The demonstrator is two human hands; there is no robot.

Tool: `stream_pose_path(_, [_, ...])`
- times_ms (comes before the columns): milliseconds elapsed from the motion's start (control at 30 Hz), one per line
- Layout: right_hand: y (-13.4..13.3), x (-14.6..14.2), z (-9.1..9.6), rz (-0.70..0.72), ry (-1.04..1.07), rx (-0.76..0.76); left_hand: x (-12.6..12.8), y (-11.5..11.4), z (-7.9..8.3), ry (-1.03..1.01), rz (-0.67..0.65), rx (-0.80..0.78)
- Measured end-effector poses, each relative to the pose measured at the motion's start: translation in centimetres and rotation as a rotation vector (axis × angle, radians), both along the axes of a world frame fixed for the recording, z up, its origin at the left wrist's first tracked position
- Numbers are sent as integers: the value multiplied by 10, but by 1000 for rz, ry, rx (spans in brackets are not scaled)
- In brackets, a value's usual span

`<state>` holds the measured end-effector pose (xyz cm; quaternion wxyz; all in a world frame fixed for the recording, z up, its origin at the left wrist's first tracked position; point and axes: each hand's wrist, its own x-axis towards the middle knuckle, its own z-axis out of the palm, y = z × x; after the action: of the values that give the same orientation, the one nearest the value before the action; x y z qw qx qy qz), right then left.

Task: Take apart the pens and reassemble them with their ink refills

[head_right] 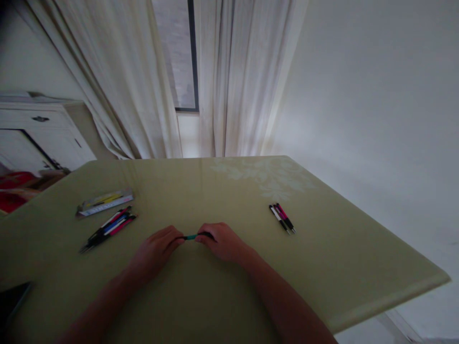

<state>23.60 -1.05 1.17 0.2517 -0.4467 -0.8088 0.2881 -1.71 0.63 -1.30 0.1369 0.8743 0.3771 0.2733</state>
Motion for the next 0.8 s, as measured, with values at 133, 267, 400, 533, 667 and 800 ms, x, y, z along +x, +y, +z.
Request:
stream_pose_path(133, [0,0,-1,-5,-2,20,-1,0,-1,2,6,4])
stream_pose_path(267, [0,-1,0,4,-20,25,-1,0,-3,18,-4,9])
stream_pose_path(400, [0,0,0,0,-29,44,0,0,-4,31,-3,-10])
stream_pose_path(533, [1,1,-2,-2,-39,58,1,1,-4,21,7,-34])
stream_pose_path(667, [2,2,-3,13,-58,55,2,1,-4,26,-14,-20])
stream_pose_path(800, [4,5,-5,20,-65,69,2,1,-2,-30,5,-43])
